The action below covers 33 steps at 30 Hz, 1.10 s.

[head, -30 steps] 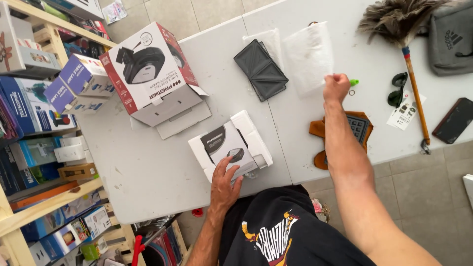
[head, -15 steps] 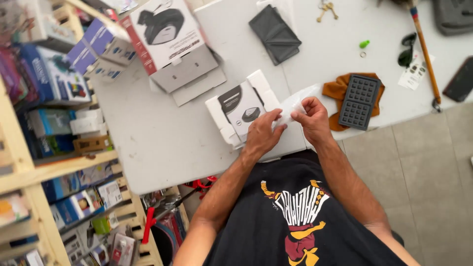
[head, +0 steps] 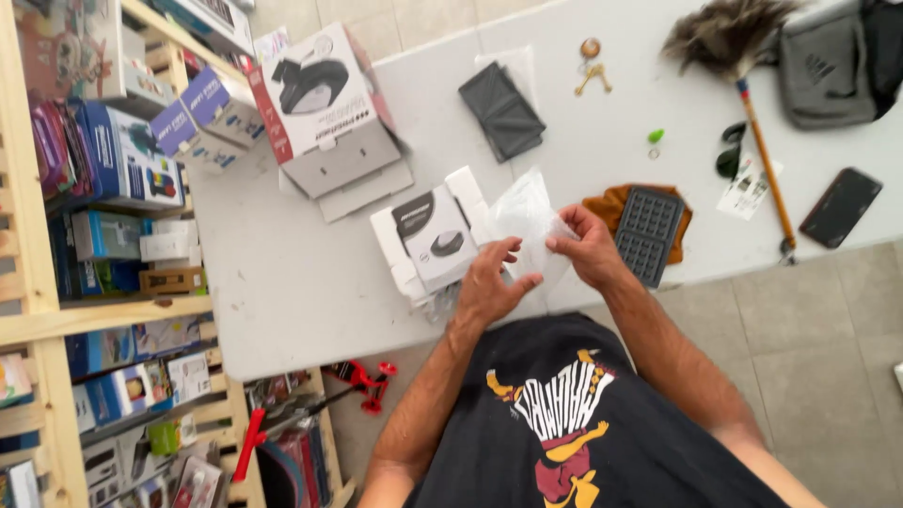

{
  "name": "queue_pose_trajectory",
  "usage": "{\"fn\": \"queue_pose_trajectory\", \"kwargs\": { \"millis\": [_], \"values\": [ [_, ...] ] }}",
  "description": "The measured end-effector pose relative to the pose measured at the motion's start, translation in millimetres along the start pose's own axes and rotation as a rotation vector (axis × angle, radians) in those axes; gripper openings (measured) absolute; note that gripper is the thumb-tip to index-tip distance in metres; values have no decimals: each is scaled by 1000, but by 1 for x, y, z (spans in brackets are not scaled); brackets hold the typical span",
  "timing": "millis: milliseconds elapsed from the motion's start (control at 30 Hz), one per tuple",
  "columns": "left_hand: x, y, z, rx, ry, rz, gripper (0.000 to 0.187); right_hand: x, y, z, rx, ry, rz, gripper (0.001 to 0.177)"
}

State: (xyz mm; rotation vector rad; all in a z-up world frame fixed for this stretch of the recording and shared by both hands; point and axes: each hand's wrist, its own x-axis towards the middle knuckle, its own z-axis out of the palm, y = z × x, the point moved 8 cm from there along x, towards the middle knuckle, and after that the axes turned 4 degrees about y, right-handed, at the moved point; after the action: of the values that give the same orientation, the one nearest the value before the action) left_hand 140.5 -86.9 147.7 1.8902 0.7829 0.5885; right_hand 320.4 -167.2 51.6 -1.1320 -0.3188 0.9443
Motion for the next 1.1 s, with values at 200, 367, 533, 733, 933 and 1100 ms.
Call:
{"fn": "queue_pose_trajectory", "kwargs": {
  "millis": [200,367,533,733,933,1100],
  "values": [
    [11,22,60,143,-37,-25,62,-11,-33,-34,28,78,33,38],
    [16,40,87,144,-70,32,55,-10,-16,-88,61,231,46,33],
    [15,60,104,186,-148,21,67,-13,0,-113,91,314,94,26],
    [24,39,106,244,-225,-51,28,-2,4,-112,91,270,125,23],
    [26,1,91,252,-182,-181,17,4,5,-106,93,173,200,32],
    [31,23,43,189,121,-274,13,-10,-55,-89,-523,-60,239,47]
  ]
}}
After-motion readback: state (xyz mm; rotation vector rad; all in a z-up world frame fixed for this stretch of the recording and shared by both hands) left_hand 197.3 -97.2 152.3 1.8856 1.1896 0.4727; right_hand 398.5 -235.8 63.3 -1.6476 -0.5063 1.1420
